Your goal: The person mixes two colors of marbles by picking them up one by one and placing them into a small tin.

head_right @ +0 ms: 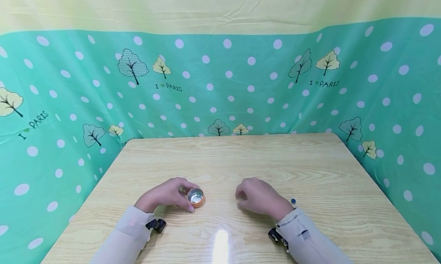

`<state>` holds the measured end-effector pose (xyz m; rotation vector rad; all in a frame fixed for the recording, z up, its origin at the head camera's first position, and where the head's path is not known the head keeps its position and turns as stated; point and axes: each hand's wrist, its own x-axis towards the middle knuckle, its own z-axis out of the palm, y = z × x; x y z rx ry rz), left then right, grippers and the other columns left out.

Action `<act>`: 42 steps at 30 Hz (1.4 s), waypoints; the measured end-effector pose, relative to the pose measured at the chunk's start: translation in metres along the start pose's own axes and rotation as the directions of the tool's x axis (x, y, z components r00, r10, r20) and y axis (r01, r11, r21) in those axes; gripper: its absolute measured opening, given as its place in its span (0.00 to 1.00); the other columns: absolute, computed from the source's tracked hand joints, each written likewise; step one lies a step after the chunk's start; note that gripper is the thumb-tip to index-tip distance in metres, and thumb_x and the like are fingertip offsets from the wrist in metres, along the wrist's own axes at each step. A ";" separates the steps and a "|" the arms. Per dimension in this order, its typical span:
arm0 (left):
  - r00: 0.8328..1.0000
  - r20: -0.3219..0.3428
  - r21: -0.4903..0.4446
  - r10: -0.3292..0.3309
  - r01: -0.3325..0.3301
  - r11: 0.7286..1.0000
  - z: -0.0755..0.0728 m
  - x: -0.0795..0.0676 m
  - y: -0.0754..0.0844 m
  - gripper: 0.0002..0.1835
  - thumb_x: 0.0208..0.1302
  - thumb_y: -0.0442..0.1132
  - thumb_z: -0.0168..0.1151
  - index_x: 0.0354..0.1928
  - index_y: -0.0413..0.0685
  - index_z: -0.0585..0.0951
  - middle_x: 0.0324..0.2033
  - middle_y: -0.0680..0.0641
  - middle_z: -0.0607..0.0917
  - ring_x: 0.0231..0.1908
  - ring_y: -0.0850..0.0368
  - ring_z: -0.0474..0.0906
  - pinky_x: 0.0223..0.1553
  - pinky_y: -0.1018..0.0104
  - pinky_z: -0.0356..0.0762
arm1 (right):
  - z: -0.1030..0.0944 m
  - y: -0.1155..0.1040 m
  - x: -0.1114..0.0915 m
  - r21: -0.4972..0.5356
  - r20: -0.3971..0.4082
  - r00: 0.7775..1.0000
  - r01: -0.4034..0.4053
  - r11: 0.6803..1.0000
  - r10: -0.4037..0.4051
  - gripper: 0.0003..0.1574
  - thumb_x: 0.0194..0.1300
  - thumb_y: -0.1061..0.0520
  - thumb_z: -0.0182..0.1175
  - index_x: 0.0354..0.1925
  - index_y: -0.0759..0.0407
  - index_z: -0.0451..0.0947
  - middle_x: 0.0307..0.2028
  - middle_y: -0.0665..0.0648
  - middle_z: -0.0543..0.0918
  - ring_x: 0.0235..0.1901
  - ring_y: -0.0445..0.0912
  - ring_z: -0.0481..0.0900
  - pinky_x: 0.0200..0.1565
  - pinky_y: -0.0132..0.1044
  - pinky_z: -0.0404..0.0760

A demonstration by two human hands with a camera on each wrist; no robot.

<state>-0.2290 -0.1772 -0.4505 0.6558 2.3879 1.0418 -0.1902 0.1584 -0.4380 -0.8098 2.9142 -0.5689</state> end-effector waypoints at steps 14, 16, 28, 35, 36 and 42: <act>1.000 0.003 0.001 0.010 -0.010 1.000 0.000 -0.003 0.000 0.28 0.46 0.42 0.86 0.53 0.63 0.88 0.41 0.49 0.87 0.39 0.53 0.75 0.35 0.63 0.76 | -0.002 0.002 -0.003 0.046 0.043 0.999 -0.007 0.999 0.005 0.12 0.54 0.55 0.79 0.38 0.48 0.90 0.36 0.43 0.82 0.35 0.40 0.76 0.38 0.35 0.77; 1.000 0.002 0.004 0.007 -0.007 1.000 0.000 -0.003 0.000 0.29 0.46 0.42 0.86 0.53 0.63 0.88 0.41 0.50 0.87 0.40 0.53 0.76 0.36 0.62 0.76 | -0.002 0.002 -0.003 0.045 0.043 0.999 -0.012 0.999 0.010 0.12 0.53 0.56 0.80 0.38 0.48 0.90 0.36 0.43 0.82 0.35 0.40 0.76 0.39 0.35 0.77; 1.000 0.002 0.011 0.017 -0.017 1.000 0.000 -0.001 0.001 0.27 0.46 0.42 0.86 0.52 0.64 0.88 0.40 0.50 0.87 0.41 0.52 0.75 0.37 0.62 0.76 | -0.004 0.004 -0.004 0.056 0.073 0.994 -0.085 0.995 0.081 0.13 0.53 0.54 0.81 0.37 0.46 0.87 0.33 0.41 0.81 0.34 0.39 0.75 0.40 0.37 0.76; 1.000 0.004 0.023 0.019 -0.019 1.000 0.000 -0.001 0.001 0.27 0.46 0.42 0.86 0.51 0.64 0.88 0.40 0.50 0.87 0.41 0.52 0.75 0.37 0.62 0.76 | -0.005 0.004 -0.005 0.082 0.090 0.993 -0.089 0.993 0.081 0.14 0.54 0.55 0.80 0.35 0.48 0.83 0.27 0.43 0.76 0.29 0.39 0.72 0.34 0.35 0.72; 1.000 0.005 0.021 0.018 -0.018 1.000 0.000 -0.001 0.001 0.27 0.46 0.42 0.86 0.51 0.64 0.88 0.40 0.50 0.87 0.41 0.52 0.75 0.37 0.61 0.76 | -0.005 0.004 -0.006 0.083 0.091 0.993 -0.088 0.993 0.081 0.14 0.54 0.55 0.80 0.35 0.48 0.83 0.27 0.43 0.76 0.29 0.39 0.72 0.34 0.35 0.72; 1.000 0.006 0.025 0.025 -0.025 0.999 -0.001 -0.001 0.001 0.27 0.47 0.43 0.86 0.52 0.63 0.88 0.41 0.50 0.87 0.41 0.52 0.75 0.39 0.61 0.76 | -0.006 0.002 -0.006 0.081 0.092 0.991 -0.102 0.991 0.095 0.15 0.54 0.56 0.80 0.34 0.48 0.82 0.27 0.43 0.76 0.29 0.39 0.72 0.34 0.36 0.72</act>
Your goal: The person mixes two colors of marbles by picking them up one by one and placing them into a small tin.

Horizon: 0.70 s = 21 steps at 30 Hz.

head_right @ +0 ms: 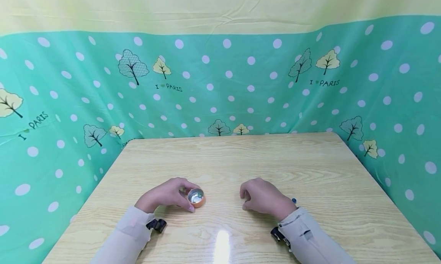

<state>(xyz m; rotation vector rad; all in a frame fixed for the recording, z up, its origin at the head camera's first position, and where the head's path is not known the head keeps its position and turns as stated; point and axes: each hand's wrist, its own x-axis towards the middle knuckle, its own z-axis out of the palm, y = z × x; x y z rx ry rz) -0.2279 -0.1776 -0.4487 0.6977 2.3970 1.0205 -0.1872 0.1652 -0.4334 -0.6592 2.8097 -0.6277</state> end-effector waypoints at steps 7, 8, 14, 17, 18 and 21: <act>1.000 -0.004 -0.005 -0.007 0.007 1.000 0.000 0.000 -0.002 0.28 0.46 0.43 0.86 0.52 0.66 0.88 0.41 0.52 0.87 0.40 0.53 0.76 0.39 0.61 0.76 | 0.000 0.000 0.001 -0.011 0.003 1.000 0.007 1.000 -0.007 0.15 0.55 0.55 0.80 0.34 0.48 0.81 0.25 0.43 0.76 0.27 0.39 0.72 0.33 0.36 0.72; 1.000 -0.004 -0.007 -0.006 0.006 1.000 0.000 0.000 -0.002 0.28 0.46 0.42 0.86 0.52 0.66 0.88 0.42 0.52 0.87 0.40 0.53 0.76 0.38 0.61 0.76 | 0.000 0.000 0.001 -0.013 0.002 1.000 0.007 1.000 -0.007 0.15 0.55 0.55 0.80 0.34 0.48 0.81 0.25 0.43 0.76 0.27 0.39 0.72 0.33 0.36 0.72; 1.000 -0.004 -0.010 -0.006 0.006 1.000 0.000 0.001 -0.001 0.28 0.46 0.42 0.86 0.53 0.65 0.88 0.42 0.51 0.87 0.41 0.53 0.76 0.38 0.62 0.76 | 0.002 0.000 0.001 -0.035 -0.005 1.000 -0.010 0.999 0.010 0.15 0.55 0.53 0.80 0.34 0.47 0.81 0.25 0.43 0.75 0.27 0.39 0.71 0.34 0.37 0.72; 1.000 -0.003 -0.015 -0.008 0.008 1.000 0.001 0.001 -0.001 0.28 0.46 0.42 0.86 0.53 0.64 0.88 0.41 0.51 0.87 0.41 0.53 0.76 0.37 0.62 0.76 | 0.003 0.000 0.001 -0.047 -0.010 1.000 -0.015 0.999 0.015 0.15 0.55 0.53 0.80 0.35 0.47 0.81 0.24 0.42 0.75 0.27 0.39 0.71 0.34 0.37 0.72; 1.000 -0.003 -0.016 -0.008 0.008 1.000 0.001 0.002 -0.001 0.28 0.46 0.42 0.86 0.53 0.64 0.88 0.41 0.51 0.87 0.41 0.53 0.76 0.37 0.62 0.76 | 0.003 0.000 0.001 -0.051 -0.012 1.000 -0.015 0.999 0.014 0.15 0.55 0.53 0.80 0.35 0.47 0.82 0.24 0.42 0.75 0.27 0.39 0.71 0.34 0.37 0.72; 1.000 -0.004 -0.016 -0.011 0.011 1.000 0.001 0.002 -0.001 0.28 0.46 0.43 0.86 0.53 0.64 0.88 0.41 0.51 0.87 0.41 0.53 0.75 0.37 0.62 0.77 | 0.003 -0.001 0.001 -0.058 -0.015 1.000 -0.016 0.998 0.015 0.15 0.55 0.53 0.80 0.35 0.47 0.82 0.24 0.42 0.75 0.26 0.38 0.71 0.34 0.36 0.72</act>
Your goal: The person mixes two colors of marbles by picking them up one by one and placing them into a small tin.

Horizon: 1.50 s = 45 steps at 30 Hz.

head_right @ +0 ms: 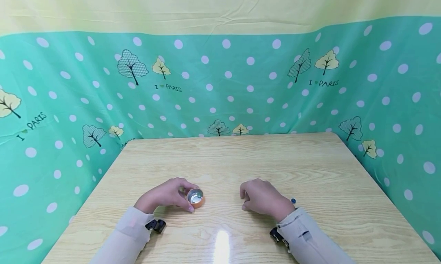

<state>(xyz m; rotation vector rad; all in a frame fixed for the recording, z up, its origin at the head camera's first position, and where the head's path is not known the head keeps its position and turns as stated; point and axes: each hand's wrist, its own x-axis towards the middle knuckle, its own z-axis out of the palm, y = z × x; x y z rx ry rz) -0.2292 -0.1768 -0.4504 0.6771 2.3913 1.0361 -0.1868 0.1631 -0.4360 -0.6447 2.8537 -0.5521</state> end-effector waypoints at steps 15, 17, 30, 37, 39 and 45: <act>1.000 0.000 -0.002 -0.009 0.009 1.000 0.001 0.000 0.000 0.29 0.46 0.43 0.86 0.54 0.62 0.88 0.41 0.50 0.86 0.40 0.52 0.75 0.36 0.62 0.76 | 0.001 -0.005 -0.001 -0.053 -0.001 0.999 0.048 0.997 -0.048 0.11 0.65 0.54 0.73 0.28 0.44 0.81 0.26 0.39 0.77 0.27 0.37 0.72 0.35 0.36 0.74; 1.000 -0.001 -0.004 -0.012 0.012 1.000 0.000 0.000 0.000 0.29 0.46 0.43 0.86 0.54 0.62 0.88 0.41 0.50 0.86 0.40 0.52 0.75 0.36 0.62 0.76 | 0.001 -0.005 -0.001 -0.091 -0.026 0.998 0.062 0.994 -0.064 0.10 0.68 0.53 0.70 0.29 0.46 0.82 0.26 0.40 0.77 0.29 0.37 0.73 0.36 0.37 0.75; 1.000 -0.003 0.015 0.001 -0.001 1.000 0.001 0.000 0.001 0.29 0.46 0.43 0.87 0.53 0.63 0.88 0.40 0.51 0.87 0.41 0.52 0.75 0.38 0.62 0.76 | 0.002 -0.006 0.002 -0.100 -0.054 0.998 0.019 0.995 -0.025 0.12 0.76 0.48 0.62 0.33 0.49 0.76 0.23 0.43 0.74 0.22 0.38 0.69 0.29 0.35 0.72; 1.000 0.004 0.015 0.007 -0.007 1.000 0.000 -0.001 0.001 0.28 0.46 0.43 0.86 0.54 0.62 0.88 0.40 0.52 0.87 0.41 0.52 0.75 0.38 0.62 0.76 | 0.002 -0.004 0.003 -0.055 -0.106 0.993 0.037 0.998 -0.043 0.13 0.68 0.50 0.70 0.34 0.47 0.75 0.22 0.41 0.73 0.21 0.36 0.68 0.27 0.32 0.71; 1.000 0.004 0.013 0.006 -0.006 1.000 0.000 -0.001 0.001 0.28 0.46 0.43 0.86 0.53 0.63 0.88 0.40 0.52 0.87 0.41 0.53 0.76 0.38 0.62 0.76 | 0.002 -0.004 0.004 -0.051 -0.129 0.990 0.054 0.997 -0.060 0.11 0.67 0.52 0.72 0.35 0.48 0.76 0.22 0.40 0.73 0.21 0.35 0.68 0.27 0.31 0.71; 1.000 0.003 0.007 0.002 -0.002 1.000 0.001 -0.001 0.000 0.28 0.46 0.43 0.86 0.53 0.63 0.88 0.40 0.52 0.87 0.41 0.53 0.76 0.38 0.62 0.77 | 0.003 -0.002 0.006 -0.055 -0.173 0.980 0.094 0.994 -0.102 0.04 0.66 0.60 0.69 0.36 0.52 0.83 0.25 0.41 0.78 0.24 0.34 0.70 0.30 0.30 0.74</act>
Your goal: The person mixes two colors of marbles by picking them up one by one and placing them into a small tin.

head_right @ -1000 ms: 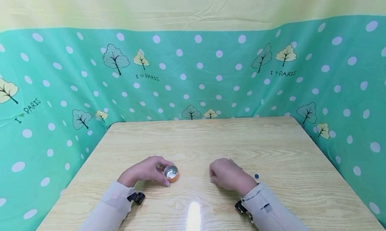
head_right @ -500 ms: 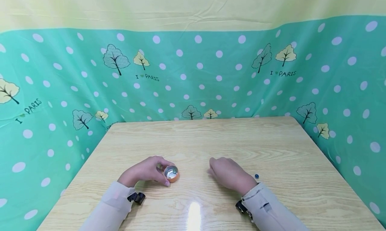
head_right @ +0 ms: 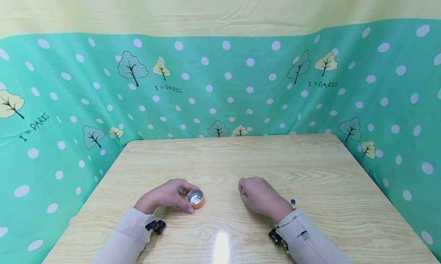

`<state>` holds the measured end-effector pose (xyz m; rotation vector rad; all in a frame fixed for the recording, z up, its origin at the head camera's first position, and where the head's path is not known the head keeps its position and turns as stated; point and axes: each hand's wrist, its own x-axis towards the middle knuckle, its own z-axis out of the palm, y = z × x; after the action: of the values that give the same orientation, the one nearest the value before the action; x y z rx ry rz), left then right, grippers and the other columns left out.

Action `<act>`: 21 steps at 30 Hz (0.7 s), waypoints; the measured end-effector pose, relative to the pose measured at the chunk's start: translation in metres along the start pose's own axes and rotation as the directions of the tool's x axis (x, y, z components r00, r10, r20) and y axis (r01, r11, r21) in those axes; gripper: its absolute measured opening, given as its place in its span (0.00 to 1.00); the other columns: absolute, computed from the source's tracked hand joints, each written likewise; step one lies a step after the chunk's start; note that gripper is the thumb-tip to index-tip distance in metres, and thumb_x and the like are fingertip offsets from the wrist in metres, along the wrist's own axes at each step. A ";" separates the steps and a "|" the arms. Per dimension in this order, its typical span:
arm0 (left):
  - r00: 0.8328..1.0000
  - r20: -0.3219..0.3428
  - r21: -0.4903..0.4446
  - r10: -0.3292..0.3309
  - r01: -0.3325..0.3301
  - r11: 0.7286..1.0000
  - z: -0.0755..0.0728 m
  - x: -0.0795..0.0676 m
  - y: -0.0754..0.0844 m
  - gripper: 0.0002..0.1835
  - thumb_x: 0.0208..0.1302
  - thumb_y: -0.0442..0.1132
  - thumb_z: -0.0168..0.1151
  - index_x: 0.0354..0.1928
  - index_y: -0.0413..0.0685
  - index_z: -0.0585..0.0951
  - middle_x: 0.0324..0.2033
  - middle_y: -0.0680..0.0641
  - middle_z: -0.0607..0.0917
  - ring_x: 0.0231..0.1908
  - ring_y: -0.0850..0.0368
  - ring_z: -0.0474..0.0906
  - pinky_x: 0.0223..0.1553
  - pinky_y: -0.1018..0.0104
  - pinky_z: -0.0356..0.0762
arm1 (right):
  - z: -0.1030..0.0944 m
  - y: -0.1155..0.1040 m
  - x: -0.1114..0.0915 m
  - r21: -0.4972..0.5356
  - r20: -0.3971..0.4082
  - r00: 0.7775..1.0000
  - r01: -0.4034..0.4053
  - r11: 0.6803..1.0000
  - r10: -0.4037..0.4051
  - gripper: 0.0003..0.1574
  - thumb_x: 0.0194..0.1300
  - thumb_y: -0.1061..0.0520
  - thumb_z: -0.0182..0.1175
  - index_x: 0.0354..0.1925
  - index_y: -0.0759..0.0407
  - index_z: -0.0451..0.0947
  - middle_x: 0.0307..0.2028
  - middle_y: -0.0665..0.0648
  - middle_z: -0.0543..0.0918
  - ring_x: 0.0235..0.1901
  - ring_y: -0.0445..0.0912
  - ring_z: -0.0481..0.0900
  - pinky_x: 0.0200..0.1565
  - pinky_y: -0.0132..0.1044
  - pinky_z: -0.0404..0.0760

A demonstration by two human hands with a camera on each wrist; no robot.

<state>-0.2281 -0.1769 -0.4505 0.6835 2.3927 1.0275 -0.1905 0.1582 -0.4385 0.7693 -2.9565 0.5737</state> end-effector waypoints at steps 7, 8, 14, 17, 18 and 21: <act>1.000 -0.006 0.000 -0.001 0.001 1.000 -0.001 -0.001 0.001 0.28 0.45 0.43 0.87 0.52 0.65 0.88 0.40 0.51 0.87 0.41 0.52 0.75 0.37 0.62 0.76 | 0.000 0.003 0.002 -0.018 -0.032 0.999 0.042 0.999 -0.043 0.03 0.66 0.60 0.68 0.38 0.54 0.88 0.30 0.43 0.86 0.26 0.32 0.73 0.35 0.32 0.79; 1.000 -0.007 0.000 -0.003 0.003 1.000 -0.001 -0.001 0.000 0.28 0.45 0.43 0.87 0.52 0.65 0.88 0.40 0.51 0.87 0.41 0.52 0.75 0.37 0.62 0.76 | 0.001 0.003 0.002 -0.025 -0.043 0.998 0.047 0.999 -0.048 0.03 0.65 0.60 0.68 0.38 0.54 0.88 0.29 0.43 0.85 0.26 0.31 0.73 0.35 0.32 0.79; 1.000 -0.004 0.001 -0.007 0.007 1.000 -0.001 -0.001 0.000 0.29 0.45 0.44 0.87 0.53 0.65 0.88 0.40 0.51 0.87 0.41 0.52 0.76 0.38 0.62 0.77 | -0.001 0.003 0.002 -0.046 -0.075 0.996 0.044 0.998 -0.047 0.02 0.63 0.56 0.71 0.36 0.51 0.89 0.21 0.39 0.76 0.21 0.32 0.67 0.30 0.30 0.73; 1.000 -0.002 0.007 -0.008 0.008 1.000 0.000 0.000 0.001 0.29 0.46 0.45 0.86 0.53 0.66 0.88 0.41 0.52 0.87 0.42 0.52 0.76 0.39 0.63 0.77 | -0.002 0.003 0.003 -0.035 -0.059 0.998 0.014 0.999 -0.016 0.03 0.64 0.54 0.72 0.38 0.50 0.89 0.18 0.39 0.71 0.19 0.33 0.64 0.27 0.30 0.69; 1.000 -0.002 0.006 -0.009 0.009 1.000 0.000 0.000 0.001 0.28 0.46 0.45 0.86 0.53 0.66 0.88 0.42 0.52 0.87 0.42 0.52 0.76 0.39 0.63 0.77 | -0.002 0.003 0.003 -0.031 -0.055 0.998 0.009 0.999 -0.011 0.04 0.64 0.53 0.72 0.38 0.49 0.89 0.17 0.40 0.70 0.18 0.34 0.63 0.26 0.30 0.69; 1.000 -0.005 0.004 -0.009 0.009 1.000 -0.001 -0.001 0.000 0.28 0.46 0.45 0.86 0.53 0.66 0.88 0.41 0.52 0.87 0.41 0.52 0.76 0.39 0.62 0.77 | -0.002 0.001 0.006 -0.026 -0.051 0.999 0.005 1.000 -0.006 0.05 0.64 0.51 0.73 0.39 0.47 0.89 0.18 0.40 0.70 0.18 0.34 0.63 0.25 0.30 0.67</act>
<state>-0.2274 -0.1777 -0.4496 0.6712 2.4006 1.0226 -0.1965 0.1573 -0.4361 0.7487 -2.9081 0.5455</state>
